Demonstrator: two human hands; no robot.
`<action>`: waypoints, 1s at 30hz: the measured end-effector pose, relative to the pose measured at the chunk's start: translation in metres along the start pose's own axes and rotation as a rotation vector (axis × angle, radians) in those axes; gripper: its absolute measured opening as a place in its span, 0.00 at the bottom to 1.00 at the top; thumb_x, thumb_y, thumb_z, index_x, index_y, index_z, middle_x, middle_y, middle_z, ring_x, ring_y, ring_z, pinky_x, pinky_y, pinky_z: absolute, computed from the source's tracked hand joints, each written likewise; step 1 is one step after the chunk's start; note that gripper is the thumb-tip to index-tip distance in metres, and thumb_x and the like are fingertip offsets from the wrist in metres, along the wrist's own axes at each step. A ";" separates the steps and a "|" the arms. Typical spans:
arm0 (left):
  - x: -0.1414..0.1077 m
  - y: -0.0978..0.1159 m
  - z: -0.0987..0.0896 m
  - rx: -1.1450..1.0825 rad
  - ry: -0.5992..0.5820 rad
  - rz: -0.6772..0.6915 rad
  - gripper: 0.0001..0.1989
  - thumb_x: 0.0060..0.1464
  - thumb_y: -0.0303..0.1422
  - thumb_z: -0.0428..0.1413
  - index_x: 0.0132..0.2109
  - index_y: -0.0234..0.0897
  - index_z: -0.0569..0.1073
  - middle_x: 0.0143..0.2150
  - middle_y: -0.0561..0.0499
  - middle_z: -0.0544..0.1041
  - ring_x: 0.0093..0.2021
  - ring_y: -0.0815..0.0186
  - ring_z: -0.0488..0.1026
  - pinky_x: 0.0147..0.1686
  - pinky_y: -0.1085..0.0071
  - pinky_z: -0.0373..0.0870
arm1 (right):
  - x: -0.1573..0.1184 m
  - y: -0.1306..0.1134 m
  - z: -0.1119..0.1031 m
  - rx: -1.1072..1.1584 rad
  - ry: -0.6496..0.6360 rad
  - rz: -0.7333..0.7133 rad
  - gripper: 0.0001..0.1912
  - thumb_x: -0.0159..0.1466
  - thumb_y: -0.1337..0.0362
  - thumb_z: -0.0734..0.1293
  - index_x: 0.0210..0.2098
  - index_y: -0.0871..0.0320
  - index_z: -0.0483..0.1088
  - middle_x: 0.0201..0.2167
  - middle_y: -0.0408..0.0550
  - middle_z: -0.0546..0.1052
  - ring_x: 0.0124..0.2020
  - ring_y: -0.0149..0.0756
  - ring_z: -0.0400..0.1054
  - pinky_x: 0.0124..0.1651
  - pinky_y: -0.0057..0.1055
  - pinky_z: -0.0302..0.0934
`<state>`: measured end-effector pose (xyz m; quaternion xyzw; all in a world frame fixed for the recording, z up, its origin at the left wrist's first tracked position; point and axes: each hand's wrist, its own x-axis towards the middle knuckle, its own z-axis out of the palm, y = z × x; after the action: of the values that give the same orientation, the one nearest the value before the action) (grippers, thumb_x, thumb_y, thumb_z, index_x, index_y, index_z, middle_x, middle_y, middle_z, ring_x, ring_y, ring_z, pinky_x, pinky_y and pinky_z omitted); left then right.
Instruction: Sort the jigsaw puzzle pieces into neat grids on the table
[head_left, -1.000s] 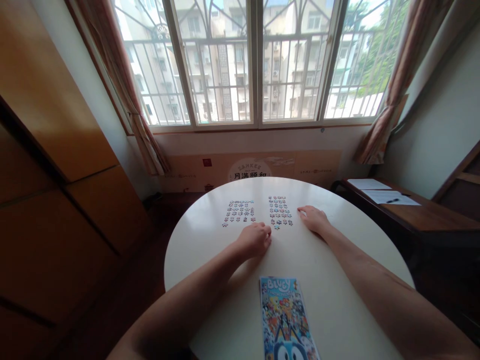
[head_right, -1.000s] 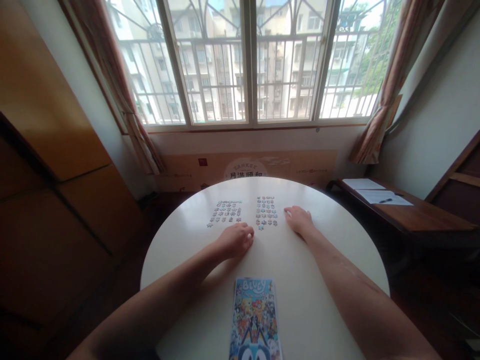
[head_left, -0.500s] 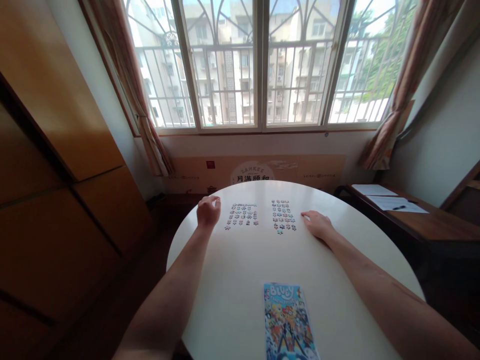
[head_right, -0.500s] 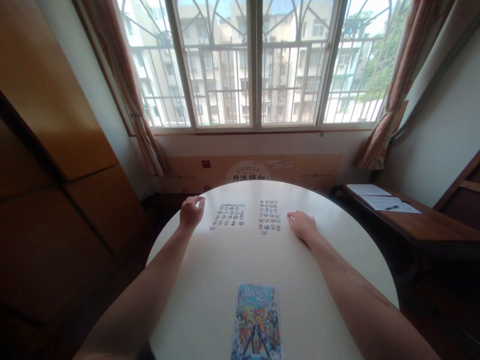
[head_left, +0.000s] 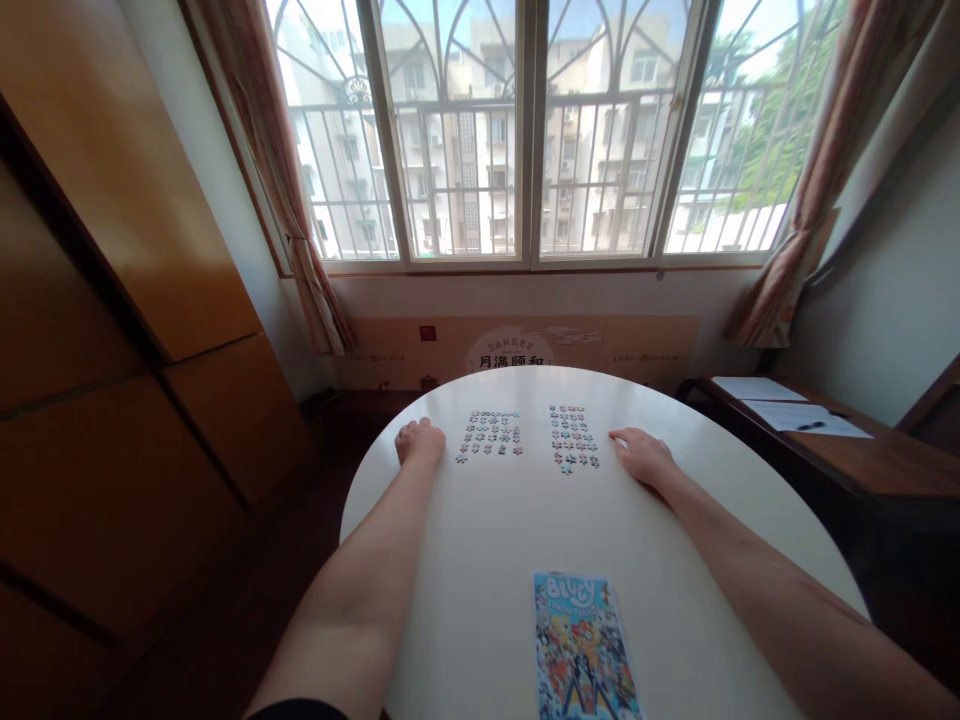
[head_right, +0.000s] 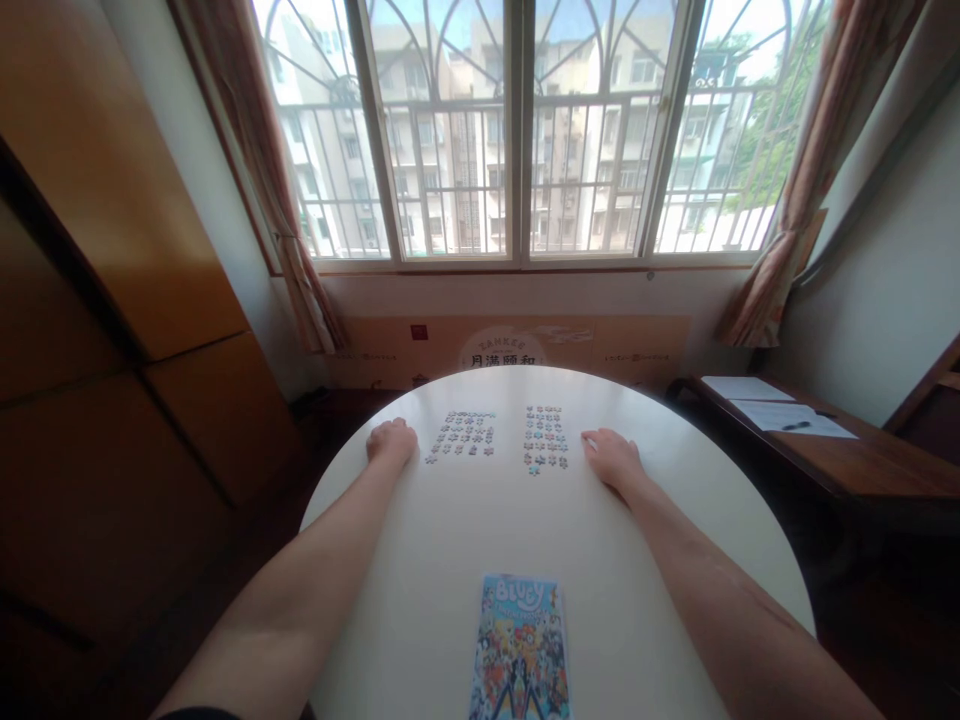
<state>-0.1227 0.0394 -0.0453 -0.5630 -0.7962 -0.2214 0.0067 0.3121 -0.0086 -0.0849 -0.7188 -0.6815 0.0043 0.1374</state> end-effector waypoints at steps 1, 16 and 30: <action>0.001 0.002 0.000 0.028 -0.007 -0.012 0.17 0.57 0.33 0.49 0.50 0.34 0.74 0.53 0.33 0.72 0.56 0.46 0.66 0.53 0.53 0.62 | 0.000 0.000 0.000 0.001 0.000 -0.001 0.22 0.68 0.58 0.54 0.57 0.50 0.70 0.60 0.51 0.69 0.59 0.45 0.62 0.60 0.48 0.54; 0.006 0.001 0.002 0.071 -0.082 0.043 0.19 0.57 0.34 0.49 0.52 0.43 0.76 0.56 0.42 0.73 0.57 0.51 0.67 0.56 0.56 0.60 | 0.003 0.003 0.005 0.008 -0.005 0.001 0.23 0.68 0.59 0.54 0.57 0.50 0.70 0.61 0.50 0.68 0.61 0.45 0.61 0.62 0.49 0.52; -0.001 0.014 0.001 0.050 -0.034 0.142 0.17 0.59 0.34 0.48 0.51 0.46 0.76 0.57 0.48 0.74 0.57 0.55 0.68 0.55 0.59 0.63 | 0.002 0.003 0.003 -0.006 -0.016 0.000 0.23 0.68 0.59 0.54 0.58 0.49 0.69 0.62 0.50 0.67 0.62 0.45 0.60 0.61 0.47 0.52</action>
<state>-0.1098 0.0428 -0.0420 -0.6214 -0.7596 -0.1907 0.0228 0.3146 -0.0060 -0.0878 -0.7191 -0.6827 0.0081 0.1297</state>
